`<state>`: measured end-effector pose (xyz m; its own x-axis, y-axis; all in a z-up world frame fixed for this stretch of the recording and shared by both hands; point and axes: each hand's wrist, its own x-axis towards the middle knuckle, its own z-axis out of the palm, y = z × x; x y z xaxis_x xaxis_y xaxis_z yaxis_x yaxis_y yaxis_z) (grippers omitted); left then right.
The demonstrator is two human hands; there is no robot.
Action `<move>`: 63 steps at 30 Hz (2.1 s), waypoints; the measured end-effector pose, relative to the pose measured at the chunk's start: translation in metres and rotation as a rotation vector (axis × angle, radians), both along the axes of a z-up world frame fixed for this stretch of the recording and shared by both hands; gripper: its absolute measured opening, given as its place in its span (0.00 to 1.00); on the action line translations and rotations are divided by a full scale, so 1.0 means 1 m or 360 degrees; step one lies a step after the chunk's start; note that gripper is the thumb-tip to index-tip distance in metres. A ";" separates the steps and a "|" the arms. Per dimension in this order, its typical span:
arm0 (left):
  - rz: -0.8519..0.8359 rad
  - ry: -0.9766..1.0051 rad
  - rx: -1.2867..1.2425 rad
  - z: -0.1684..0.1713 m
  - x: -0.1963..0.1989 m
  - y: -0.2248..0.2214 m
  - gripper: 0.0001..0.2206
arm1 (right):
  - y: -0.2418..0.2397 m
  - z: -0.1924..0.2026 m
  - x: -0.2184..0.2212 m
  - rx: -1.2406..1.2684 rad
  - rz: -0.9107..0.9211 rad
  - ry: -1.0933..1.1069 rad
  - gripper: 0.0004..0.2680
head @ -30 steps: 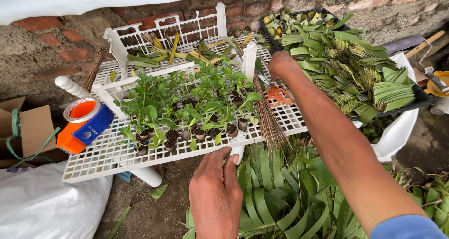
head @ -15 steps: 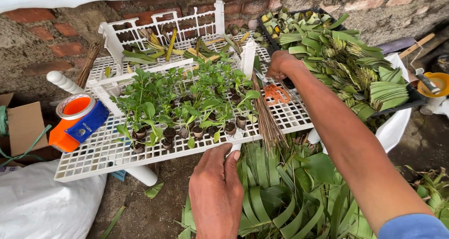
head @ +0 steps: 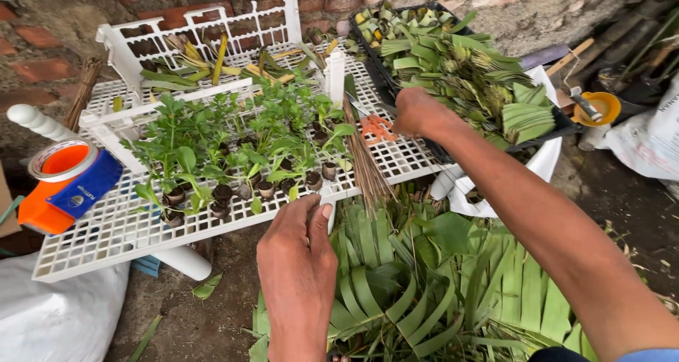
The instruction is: The person is using a small knife to strip the midribs from banana leaves, likely to prepare the leaves for wrapping or to collect the ribs for broom-making.
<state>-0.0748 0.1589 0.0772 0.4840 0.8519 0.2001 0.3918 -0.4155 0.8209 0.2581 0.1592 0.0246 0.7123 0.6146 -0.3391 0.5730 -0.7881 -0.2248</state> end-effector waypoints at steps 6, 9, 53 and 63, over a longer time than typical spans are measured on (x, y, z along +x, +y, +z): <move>-0.0027 -0.0047 0.0033 0.005 -0.002 -0.011 0.09 | 0.002 -0.015 -0.006 -0.0028 0.0068 -0.0035 0.06; -0.0011 -0.0067 0.0050 0.005 -0.005 -0.010 0.09 | 0.005 -0.015 -0.009 0.0006 0.0012 0.0031 0.03; -0.1118 -0.0857 -0.1726 -0.056 0.094 -0.241 0.06 | -0.380 0.066 -0.156 0.2663 -0.0882 0.1029 0.05; -0.1266 -0.0653 -0.1467 -0.055 0.122 -0.245 0.04 | -0.414 0.048 -0.135 0.2895 -0.0922 0.1039 0.06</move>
<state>0.0474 -0.0859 0.0220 0.9640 0.2610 -0.0513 -0.0496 0.3658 0.9294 0.1235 -0.2550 0.0727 0.9640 0.2607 0.0527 -0.0961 0.5261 -0.8450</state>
